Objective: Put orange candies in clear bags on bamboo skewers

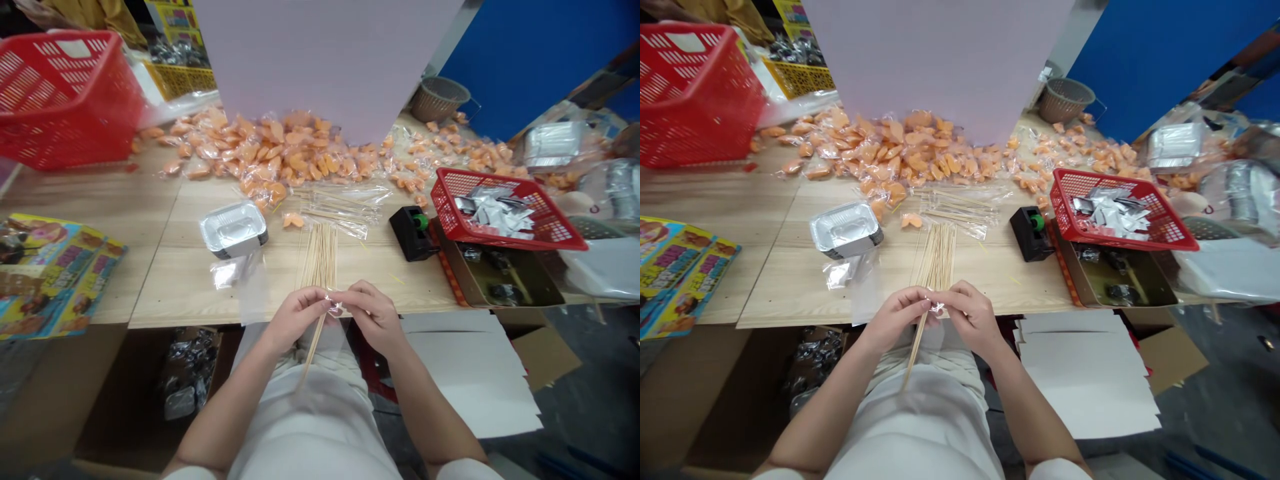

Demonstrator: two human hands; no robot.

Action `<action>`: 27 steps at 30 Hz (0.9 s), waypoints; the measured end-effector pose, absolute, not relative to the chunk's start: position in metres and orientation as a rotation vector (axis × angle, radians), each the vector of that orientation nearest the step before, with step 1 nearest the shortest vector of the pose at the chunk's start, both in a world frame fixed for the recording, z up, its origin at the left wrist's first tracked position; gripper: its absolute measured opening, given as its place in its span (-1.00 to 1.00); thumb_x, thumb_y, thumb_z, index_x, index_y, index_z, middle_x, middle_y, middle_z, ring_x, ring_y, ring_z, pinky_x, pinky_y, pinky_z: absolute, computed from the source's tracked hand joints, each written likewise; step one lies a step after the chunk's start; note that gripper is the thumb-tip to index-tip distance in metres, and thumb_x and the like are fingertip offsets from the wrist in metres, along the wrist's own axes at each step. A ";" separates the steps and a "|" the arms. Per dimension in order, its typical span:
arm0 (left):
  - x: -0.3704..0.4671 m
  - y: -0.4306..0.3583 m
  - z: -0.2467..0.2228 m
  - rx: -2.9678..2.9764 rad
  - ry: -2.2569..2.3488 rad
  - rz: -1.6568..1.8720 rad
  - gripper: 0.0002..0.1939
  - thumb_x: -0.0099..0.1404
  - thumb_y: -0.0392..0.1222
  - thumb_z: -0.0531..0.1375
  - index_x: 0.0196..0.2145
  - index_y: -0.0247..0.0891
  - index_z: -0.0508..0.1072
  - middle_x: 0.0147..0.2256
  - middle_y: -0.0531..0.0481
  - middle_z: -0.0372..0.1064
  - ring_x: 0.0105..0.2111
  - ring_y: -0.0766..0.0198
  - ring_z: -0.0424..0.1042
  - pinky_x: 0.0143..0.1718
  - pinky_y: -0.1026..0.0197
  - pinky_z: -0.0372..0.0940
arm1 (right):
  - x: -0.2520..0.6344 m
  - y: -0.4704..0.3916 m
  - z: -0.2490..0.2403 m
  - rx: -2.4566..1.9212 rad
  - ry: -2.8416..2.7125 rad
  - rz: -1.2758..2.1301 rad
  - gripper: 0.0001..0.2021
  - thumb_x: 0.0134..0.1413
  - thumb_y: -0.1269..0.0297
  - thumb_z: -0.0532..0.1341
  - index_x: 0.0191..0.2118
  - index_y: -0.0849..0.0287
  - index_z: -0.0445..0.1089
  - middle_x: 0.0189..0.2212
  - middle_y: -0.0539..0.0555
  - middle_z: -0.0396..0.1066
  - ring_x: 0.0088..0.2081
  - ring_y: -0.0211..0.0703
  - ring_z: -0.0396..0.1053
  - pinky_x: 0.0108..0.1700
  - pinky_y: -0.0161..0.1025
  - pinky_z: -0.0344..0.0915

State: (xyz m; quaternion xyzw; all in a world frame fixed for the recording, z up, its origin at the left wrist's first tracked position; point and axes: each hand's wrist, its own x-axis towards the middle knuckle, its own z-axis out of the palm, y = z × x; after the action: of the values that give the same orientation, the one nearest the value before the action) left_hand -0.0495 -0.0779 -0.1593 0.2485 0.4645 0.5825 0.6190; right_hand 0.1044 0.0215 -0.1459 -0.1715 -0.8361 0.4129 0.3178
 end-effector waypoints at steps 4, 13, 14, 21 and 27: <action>-0.051 -0.078 -0.157 0.555 1.015 1.340 -0.68 0.15 0.03 0.32 -0.28 -0.28 0.53 -0.36 -0.05 0.52 -0.39 0.25 0.50 -0.29 0.20 0.37 | 0.104 0.022 -0.145 -0.442 -2.220 1.069 -0.63 0.22 0.50 0.08 -0.04 -0.06 0.52 -0.41 0.02 0.30 -0.40 -0.27 0.32 -0.40 -0.30 0.25; -0.045 -0.074 -0.159 0.589 1.290 1.387 -0.64 0.17 0.10 0.28 -0.35 -0.31 0.51 -0.39 -0.08 0.53 -0.40 0.24 0.50 -0.33 0.22 0.39 | 0.111 0.024 -0.154 -0.613 -2.019 1.275 -0.57 0.23 0.43 -0.01 0.15 -0.01 0.31 -0.34 0.02 0.36 -0.34 -0.23 0.32 -0.32 -0.25 0.30; -0.044 -0.073 -0.159 0.589 1.321 1.384 -0.64 0.17 0.09 0.28 -0.36 -0.31 0.50 -0.39 -0.09 0.53 -0.41 0.24 0.50 -0.33 0.22 0.38 | 0.110 0.024 -0.155 -0.649 -1.944 1.361 -0.56 0.24 0.38 0.00 0.20 0.02 0.24 -0.33 0.02 0.36 -0.34 -0.23 0.32 -0.33 -0.25 0.31; -0.047 -0.073 -0.158 0.591 1.342 1.357 -0.65 0.16 0.09 0.27 -0.42 -0.31 0.48 -0.42 -0.04 0.50 -0.48 0.28 0.49 -0.39 0.25 0.36 | 0.096 0.030 -0.158 -0.977 -1.795 1.496 -0.56 0.10 0.20 0.22 0.10 0.16 0.30 -0.54 -0.10 0.27 -0.50 -0.29 0.26 -0.45 -0.31 0.24; -0.050 -0.073 -0.165 0.667 1.406 1.319 -0.70 0.17 0.05 0.26 -0.40 -0.27 0.50 -0.42 -0.01 0.47 -0.46 0.24 0.50 -0.39 0.23 0.36 | 0.099 0.037 -0.164 -1.018 -1.673 1.771 -0.54 0.03 0.04 0.27 0.02 0.16 0.40 -0.35 0.04 0.38 -0.45 -0.27 0.33 -0.58 -0.37 0.21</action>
State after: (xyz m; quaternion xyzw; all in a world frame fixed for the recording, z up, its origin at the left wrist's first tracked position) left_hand -0.0496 -0.0732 -0.1650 0.2786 0.5871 0.5510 0.5234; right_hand 0.0992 0.0373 -0.1635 -0.3734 -0.6138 0.6499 0.2480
